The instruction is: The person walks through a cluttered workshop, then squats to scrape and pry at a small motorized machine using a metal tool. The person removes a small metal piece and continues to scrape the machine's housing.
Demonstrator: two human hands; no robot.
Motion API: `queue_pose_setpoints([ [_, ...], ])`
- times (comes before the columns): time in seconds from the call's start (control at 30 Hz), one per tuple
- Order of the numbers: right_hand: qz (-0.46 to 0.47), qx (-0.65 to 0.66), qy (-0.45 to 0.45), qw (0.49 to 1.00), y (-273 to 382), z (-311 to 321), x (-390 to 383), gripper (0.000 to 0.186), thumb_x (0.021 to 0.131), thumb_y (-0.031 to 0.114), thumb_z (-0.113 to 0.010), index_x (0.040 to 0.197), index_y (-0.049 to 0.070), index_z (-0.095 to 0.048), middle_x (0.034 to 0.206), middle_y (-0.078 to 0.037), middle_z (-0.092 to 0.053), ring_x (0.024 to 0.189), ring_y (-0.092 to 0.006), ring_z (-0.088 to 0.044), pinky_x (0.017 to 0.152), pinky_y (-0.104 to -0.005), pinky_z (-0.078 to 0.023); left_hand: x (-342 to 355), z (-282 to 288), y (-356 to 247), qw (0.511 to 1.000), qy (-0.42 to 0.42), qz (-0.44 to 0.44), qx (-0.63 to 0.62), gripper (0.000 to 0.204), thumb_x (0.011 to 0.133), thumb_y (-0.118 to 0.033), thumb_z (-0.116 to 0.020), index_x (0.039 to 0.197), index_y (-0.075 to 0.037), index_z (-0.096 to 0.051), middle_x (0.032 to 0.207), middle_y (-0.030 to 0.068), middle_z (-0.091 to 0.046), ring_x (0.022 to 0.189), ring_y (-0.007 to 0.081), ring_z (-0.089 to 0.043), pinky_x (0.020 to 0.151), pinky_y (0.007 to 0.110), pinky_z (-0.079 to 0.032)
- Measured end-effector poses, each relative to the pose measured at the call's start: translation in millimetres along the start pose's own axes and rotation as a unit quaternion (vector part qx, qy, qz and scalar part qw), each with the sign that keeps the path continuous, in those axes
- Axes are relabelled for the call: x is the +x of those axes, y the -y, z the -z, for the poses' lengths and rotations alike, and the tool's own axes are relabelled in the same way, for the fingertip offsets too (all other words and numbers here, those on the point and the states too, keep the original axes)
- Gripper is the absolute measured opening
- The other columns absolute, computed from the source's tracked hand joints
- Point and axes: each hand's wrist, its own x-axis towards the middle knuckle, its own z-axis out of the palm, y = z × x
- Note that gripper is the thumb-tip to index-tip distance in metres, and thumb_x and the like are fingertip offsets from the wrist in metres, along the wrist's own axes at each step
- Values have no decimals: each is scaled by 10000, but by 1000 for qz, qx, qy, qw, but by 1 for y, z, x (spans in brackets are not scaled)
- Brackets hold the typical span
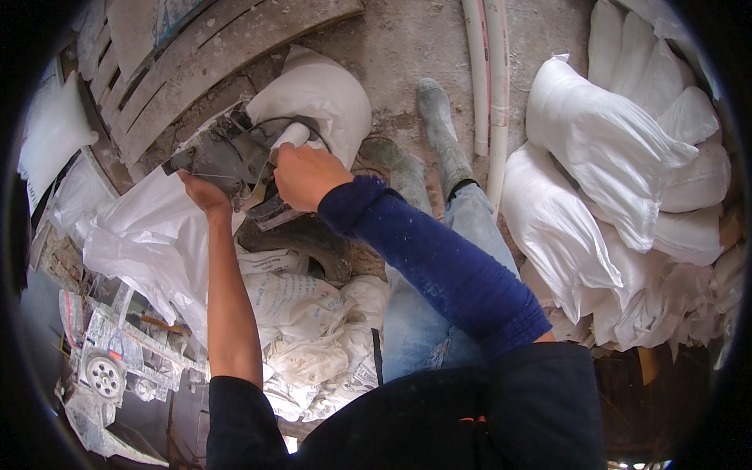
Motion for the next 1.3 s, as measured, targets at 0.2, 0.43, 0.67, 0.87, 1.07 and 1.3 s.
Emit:
queue_pose_setpoints([
  [0.2,-8,-31,-1,999,19,19,11,182,759,111,-569,853,-31,-633,895,-259,-643,874,-395,-632,776,-436,-501,3,0,-1,999,26,25,-16,578,1010,-423,-248,1223,54,-496,1200,109,-547,1052,215,-515,952,310,-371],
  [0.43,28,-67,60,996,24,54,24,195,754,130,-577,862,-11,-657,904,-241,-651,871,-378,-642,773,-429,-509,-1,-2,-2,999,-7,29,-33,537,1005,-362,-273,1138,80,-548,1089,141,-598,990,238,-528,914,328,-381],
  [0.67,144,-132,-192,962,-19,117,56,307,874,252,-525,952,-41,-570,841,-232,-629,800,-407,-608,718,-455,-492,2,10,13,997,-17,-8,79,510,1002,-352,-293,1054,68,-578,1015,125,-613,930,225,-533,874,326,-395],
  [0.87,28,-14,-10,999,-15,54,-4,367,904,285,-497,996,-70,-512,843,-292,-618,812,-446,-609,741,-490,-479,-3,-3,0,999,-31,36,-18,486,999,-325,-286,1056,67,-567,1026,141,-607,939,233,-530,875,333,-394],
  [1.07,37,-31,24,999,-14,25,7,354,923,279,-486,982,-70,-495,795,-286,-615,766,-461,-603,696,-507,-470,1,3,7,1000,-19,4,16,485,998,-322,-277,1080,65,-558,1045,152,-603,939,240,-529,879,339,-394],
  [1.3,21,-53,25,998,-6,24,16,295,908,226,-494,961,-63,-510,809,-266,-629,764,-438,-620,689,-485,-489,0,3,6,998,-21,-12,51,528,1004,-349,-256,1075,78,-557,1039,161,-602,929,244,-534,876,347,-400],
])
